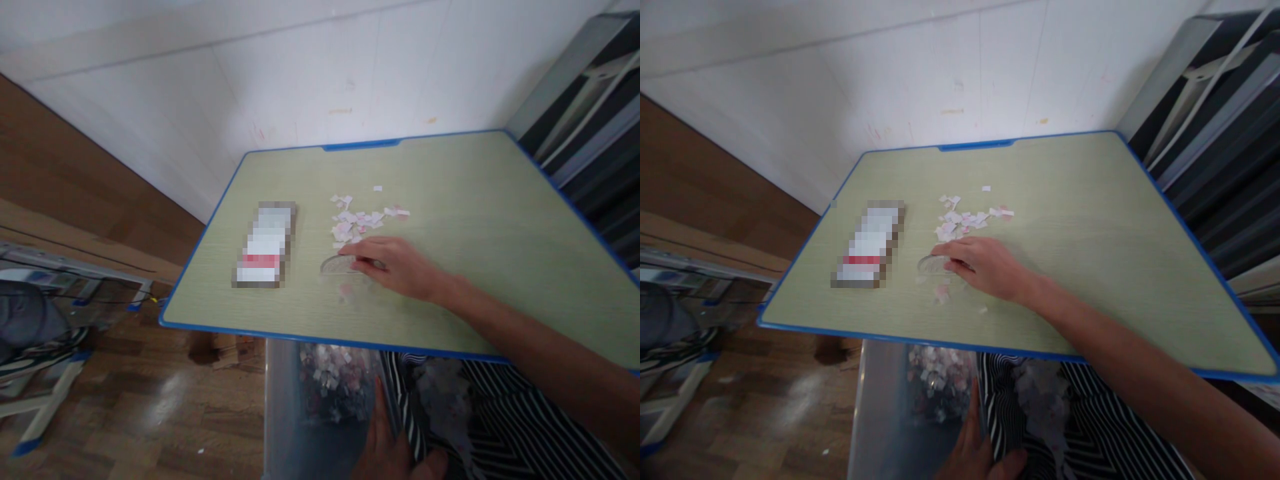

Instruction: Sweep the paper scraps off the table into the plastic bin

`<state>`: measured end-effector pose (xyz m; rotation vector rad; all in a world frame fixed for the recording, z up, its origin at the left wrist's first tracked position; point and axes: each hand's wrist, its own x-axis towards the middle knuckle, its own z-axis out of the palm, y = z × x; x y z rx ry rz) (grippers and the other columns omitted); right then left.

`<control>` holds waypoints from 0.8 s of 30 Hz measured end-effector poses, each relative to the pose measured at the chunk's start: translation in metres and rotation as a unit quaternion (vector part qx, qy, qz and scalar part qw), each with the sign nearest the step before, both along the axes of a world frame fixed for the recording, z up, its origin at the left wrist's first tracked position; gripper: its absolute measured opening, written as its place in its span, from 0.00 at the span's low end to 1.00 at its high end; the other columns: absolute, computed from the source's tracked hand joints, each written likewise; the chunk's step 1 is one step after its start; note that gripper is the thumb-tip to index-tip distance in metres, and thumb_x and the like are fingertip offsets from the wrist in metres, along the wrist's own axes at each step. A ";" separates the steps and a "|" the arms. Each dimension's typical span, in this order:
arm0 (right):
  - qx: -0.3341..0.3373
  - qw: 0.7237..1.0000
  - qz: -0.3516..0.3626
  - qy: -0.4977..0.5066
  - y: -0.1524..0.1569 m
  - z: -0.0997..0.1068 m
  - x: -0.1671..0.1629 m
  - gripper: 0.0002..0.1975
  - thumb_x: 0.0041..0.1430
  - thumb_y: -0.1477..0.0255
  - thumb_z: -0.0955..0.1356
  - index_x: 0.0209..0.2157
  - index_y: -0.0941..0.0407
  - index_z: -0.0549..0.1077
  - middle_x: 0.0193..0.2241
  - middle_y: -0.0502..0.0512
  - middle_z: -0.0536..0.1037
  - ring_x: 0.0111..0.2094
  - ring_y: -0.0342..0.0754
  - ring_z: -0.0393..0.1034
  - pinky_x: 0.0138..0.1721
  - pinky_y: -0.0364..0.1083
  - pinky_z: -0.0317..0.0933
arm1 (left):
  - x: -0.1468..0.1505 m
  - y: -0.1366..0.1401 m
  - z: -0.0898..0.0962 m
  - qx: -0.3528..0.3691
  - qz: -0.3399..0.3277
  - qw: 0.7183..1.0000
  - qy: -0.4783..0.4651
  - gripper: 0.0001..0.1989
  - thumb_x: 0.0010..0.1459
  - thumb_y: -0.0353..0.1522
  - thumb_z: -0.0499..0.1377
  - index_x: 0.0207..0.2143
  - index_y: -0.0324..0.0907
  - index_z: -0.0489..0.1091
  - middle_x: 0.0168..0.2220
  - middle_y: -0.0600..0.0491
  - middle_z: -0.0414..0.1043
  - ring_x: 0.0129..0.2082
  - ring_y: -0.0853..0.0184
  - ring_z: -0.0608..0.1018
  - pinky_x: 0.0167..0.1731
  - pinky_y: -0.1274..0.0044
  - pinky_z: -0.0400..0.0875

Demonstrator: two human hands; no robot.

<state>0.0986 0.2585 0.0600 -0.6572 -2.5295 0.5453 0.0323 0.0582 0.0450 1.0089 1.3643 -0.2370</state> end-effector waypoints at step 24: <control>-0.226 0.937 -0.267 -0.019 -0.051 0.017 0.006 0.08 0.47 0.75 0.65 0.25 0.53 0.58 0.16 0.45 0.66 0.18 0.42 0.62 0.22 0.41 0.52 | -0.022 -0.059 -0.101 0.436 -0.149 0.884 -0.077 0.24 0.63 0.29 0.55 0.60 0.54 0.57 0.67 0.52 0.42 0.65 0.48 0.45 0.56 0.53 0.58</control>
